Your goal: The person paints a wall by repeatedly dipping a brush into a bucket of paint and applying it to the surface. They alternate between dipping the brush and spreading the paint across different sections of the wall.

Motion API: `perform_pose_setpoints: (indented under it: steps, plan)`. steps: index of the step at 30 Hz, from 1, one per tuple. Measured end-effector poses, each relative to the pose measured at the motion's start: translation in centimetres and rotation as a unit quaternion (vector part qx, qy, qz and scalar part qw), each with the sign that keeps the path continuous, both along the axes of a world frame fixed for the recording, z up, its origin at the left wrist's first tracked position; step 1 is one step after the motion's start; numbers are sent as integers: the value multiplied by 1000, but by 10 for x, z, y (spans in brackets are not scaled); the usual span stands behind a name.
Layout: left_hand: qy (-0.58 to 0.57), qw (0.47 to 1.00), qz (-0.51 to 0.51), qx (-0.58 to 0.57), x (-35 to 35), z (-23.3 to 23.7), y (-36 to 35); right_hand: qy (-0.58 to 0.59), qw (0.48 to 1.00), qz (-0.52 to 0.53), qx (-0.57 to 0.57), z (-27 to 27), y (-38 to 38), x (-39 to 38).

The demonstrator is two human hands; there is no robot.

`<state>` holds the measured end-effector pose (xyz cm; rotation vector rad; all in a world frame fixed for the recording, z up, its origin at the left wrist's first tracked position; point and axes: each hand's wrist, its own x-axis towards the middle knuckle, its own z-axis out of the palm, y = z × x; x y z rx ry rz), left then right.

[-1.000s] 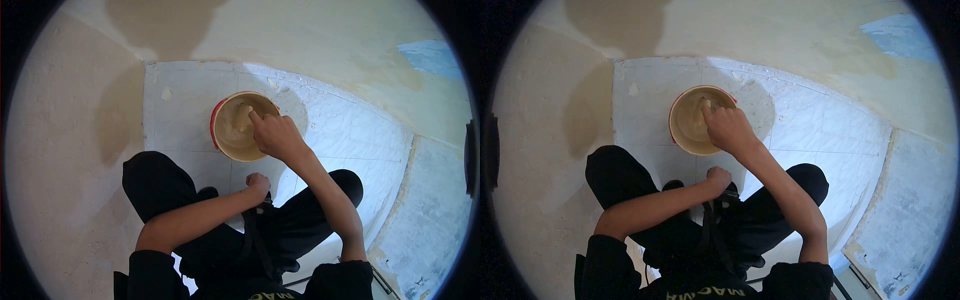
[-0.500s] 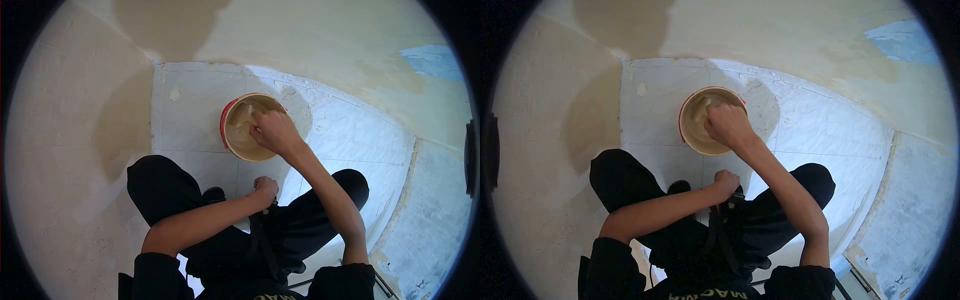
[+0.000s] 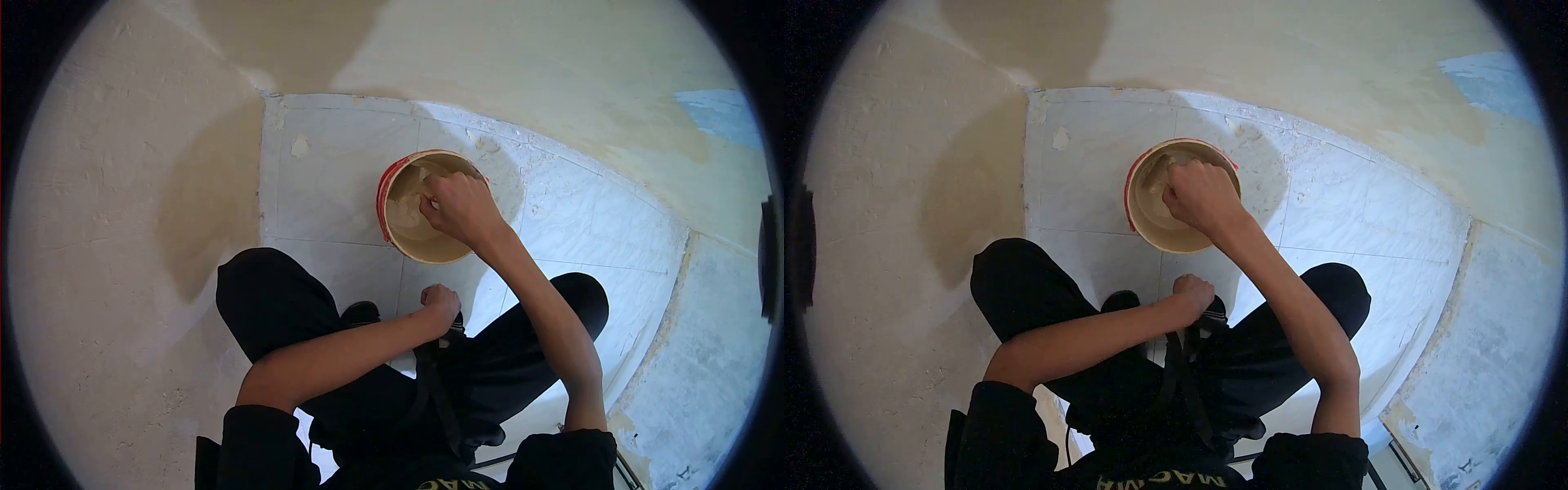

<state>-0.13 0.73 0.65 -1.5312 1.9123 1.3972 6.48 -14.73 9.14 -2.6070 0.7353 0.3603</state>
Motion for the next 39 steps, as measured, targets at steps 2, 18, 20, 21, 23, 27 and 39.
perform_pose_setpoints:
  steps: [2,18,20,21,23,27,39]
  plan:
    - [-1,1000,-5,-9,-1,-6,0,12,1000,-11,-2,-1,-1,2]
    - [0,1000,19,-24,-3,-8,6,18,1000,-22,8,8,-3,1]
    - [-3,999,22,-38,-8,-14,9,11,1000,-19,9,20,-4,-2]
    - [2,999,3,-41,-5,-11,8,12,1000,-17,8,28,-6,-3]
    - [9,999,-14,-45,-3,-3,5,10,999,-25,38,47,-9,-6]
    - [-3,999,-38,-29,-12,-12,5,-45,994,-47,88,80,-29,-22]
    - [-3,997,-48,-54,-13,-3,-3,-18,905,-223,361,104,-94,-62]
